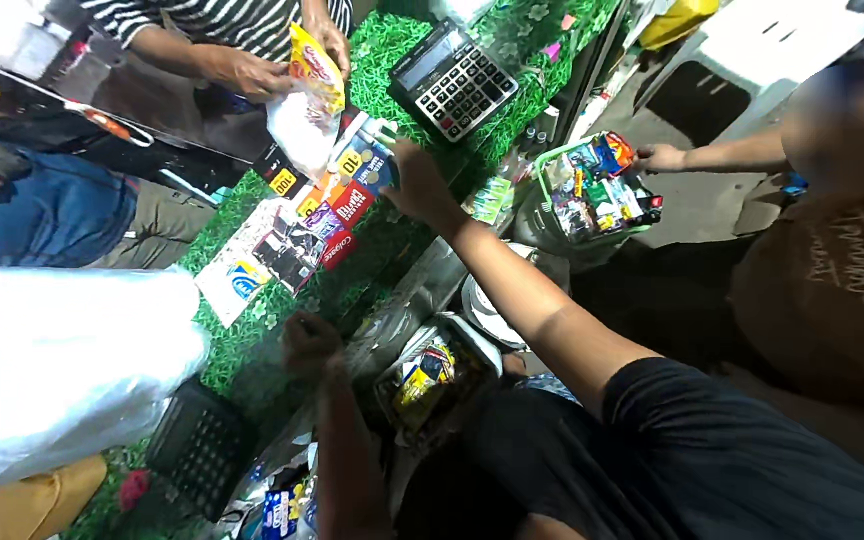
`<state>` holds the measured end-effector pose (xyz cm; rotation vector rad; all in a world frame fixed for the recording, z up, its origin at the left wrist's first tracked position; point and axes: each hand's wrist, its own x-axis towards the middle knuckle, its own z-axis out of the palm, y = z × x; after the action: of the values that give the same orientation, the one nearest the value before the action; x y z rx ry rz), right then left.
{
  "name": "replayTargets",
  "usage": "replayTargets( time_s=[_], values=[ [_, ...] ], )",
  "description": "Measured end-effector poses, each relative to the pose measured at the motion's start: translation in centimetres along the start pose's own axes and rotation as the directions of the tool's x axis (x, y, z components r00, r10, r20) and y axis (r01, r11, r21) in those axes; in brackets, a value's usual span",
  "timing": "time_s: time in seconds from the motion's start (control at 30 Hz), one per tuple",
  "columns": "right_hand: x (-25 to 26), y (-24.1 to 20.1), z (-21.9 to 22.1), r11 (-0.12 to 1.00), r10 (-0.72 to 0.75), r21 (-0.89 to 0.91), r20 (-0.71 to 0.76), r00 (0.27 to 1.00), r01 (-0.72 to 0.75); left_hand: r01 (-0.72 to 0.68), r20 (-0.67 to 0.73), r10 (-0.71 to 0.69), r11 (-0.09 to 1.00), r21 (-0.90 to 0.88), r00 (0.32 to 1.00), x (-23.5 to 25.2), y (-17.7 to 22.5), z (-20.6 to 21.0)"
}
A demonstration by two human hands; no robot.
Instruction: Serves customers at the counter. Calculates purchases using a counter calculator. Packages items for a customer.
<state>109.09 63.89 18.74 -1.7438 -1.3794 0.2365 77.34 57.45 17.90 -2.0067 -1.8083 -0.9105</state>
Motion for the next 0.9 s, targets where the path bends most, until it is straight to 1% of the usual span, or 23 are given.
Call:
replayTargets(
  time_s=[0.1, 0.17, 0.2, 0.23, 0.27, 0.3, 0.37, 0.4, 0.43, 0.47, 0.5, 0.53, 0.6, 0.63, 0.67, 0.7, 0.73, 0.77, 0.8, 0.83, 0.9],
  values=[
    [-6.6, 0.6, -0.3, 0.96, -0.075, -0.268, 0.037, 0.997, 0.082, 0.018, 0.035, -0.019, 0.999, 0.031, 0.999, 0.0, -0.2, 0.1],
    [-11.2, 2.1, -0.8, 0.947, -0.106, -0.294, 0.095, 0.99, 0.13, 0.031, 0.108, -0.038, 0.997, 0.066, 0.993, 0.1, -0.1, -0.1],
    [-13.5, 2.9, -1.3, 0.962, -0.064, -0.254, 0.153, 0.986, 0.102, 0.039, 0.152, -0.052, 0.996, 0.082, 0.987, 0.2, 0.0, -0.4],
    [-16.3, 4.2, -1.4, 0.975, 0.01, -0.219, 0.198, 0.98, 0.034, 0.039, 0.18, -0.056, 0.995, 0.096, 0.982, 0.3, -0.1, -0.5],
    [-19.5, 5.7, -1.4, 0.977, 0.115, -0.204, 0.247, 0.962, -0.064, 0.031, 0.192, -0.049, 0.995, 0.099, 0.98, 0.2, -0.3, -0.5],
    [-23.4, 7.4, -1.5, 0.967, 0.216, -0.194, 0.286, 0.934, -0.164, 0.022, 0.204, -0.04, 0.996, 0.09, 0.978, 0.2, -0.4, -0.6],
    [-32.2, 10.1, -2.5, 0.908, 0.408, -0.244, 0.336, 0.849, -0.34, 0.021, 0.238, -0.037, 0.997, 0.072, 0.971, 0.4, -0.4, -0.8],
    [-36.8, 10.9, -3.6, 0.843, 0.534, -0.298, 0.37, 0.76, -0.447, 0.027, 0.262, -0.044, 0.997, 0.068, 0.964, 0.5, -0.2, -0.9],
    [-41.4, 11.4, -4.9, 0.747, 0.665, -0.352, 0.405, 0.627, -0.564, 0.03, 0.284, -0.048, 0.997, 0.066, 0.958, 0.5, -0.1, -1.2],
    [-46.2, 11.6, -6.1, 0.627, 0.774, -0.386, 0.41, 0.483, -0.677, 0.03, 0.298, -0.048, 0.998, 0.064, 0.953, 0.6, -0.1, -1.3],
    [-51.1, 11.8, -7.0, 0.493, 0.857, -0.414, 0.381, 0.346, -0.765, 0.024, 0.3, -0.041, 0.998, 0.059, 0.953, 0.6, -0.2, -1.4],
    [-55.9, 11.9, -8.0, 0.359, 0.918, -0.44, 0.327, 0.225, -0.823, 0.028, 0.306, -0.043, 0.998, 0.055, 0.951, 0.6, -0.3, -1.3],
    [-64.6, 11.0, -10.0, 0.083, 0.984, -0.463, 0.18, -0.002, -0.882, 0.041, 0.323, -0.054, 0.998, 0.047, 0.945, 0.7, -0.6, -1.3],
    [-68.2, 9.9, -11.2, -0.046, 0.99, -0.442, 0.1, -0.1, -0.896, 0.043, 0.324, -0.055, 0.998, 0.042, 0.945, 0.7, -0.8, -1.2],
    [-71.4, 8.8, -12.3, -0.158, 0.983, -0.391, 0.025, -0.182, -0.907, 0.053, 0.326, -0.06, 0.998, 0.032, 0.943, 0.7, -0.8, -1.2],
    [-73.6, 7.4, -13.3, -0.256, 0.965, -0.311, -0.019, -0.263, -0.915, 0.064, 0.32, -0.066, 0.998, 0.017, 0.945, 0.7, -0.9, -1.2],
    [-75.2, 6.0, -14.1, -0.344, 0.939, -0.199, -0.049, -0.341, -0.918, 0.071, 0.311, -0.068, 0.997, 0.0, 0.948, 0.8, -1.0, -1.1],
    [-76.4, 4.7, -14.8, -0.409, 0.913, -0.104, -0.065, -0.404, -0.907, 0.08, 0.301, -0.073, 0.997, -0.013, 0.951, 0.8, -1.1, -1.0],
    [-77.5, 4.0, -15.3, -0.445, 0.895, -0.068, -0.057, -0.442, -0.893, 0.094, 0.304, -0.084, 0.995, -0.019, 0.949, 0.9, -1.2, -0.9],
    [-78.9, 4.2, -15.6, -0.454, 0.891, -0.137, -0.032, -0.454, -0.881, 0.106, 0.313, -0.093, 0.994, -0.022, 0.945, 0.8, -1.3, -0.9],
    [-81.3, 5.6, -15.8, -0.412, 0.895, -0.335, 0.028, -0.446, -0.847, 0.117, 0.338, -0.101, 0.993, -0.026, 0.936, 0.8, -1.5, -0.9]
  ],
)
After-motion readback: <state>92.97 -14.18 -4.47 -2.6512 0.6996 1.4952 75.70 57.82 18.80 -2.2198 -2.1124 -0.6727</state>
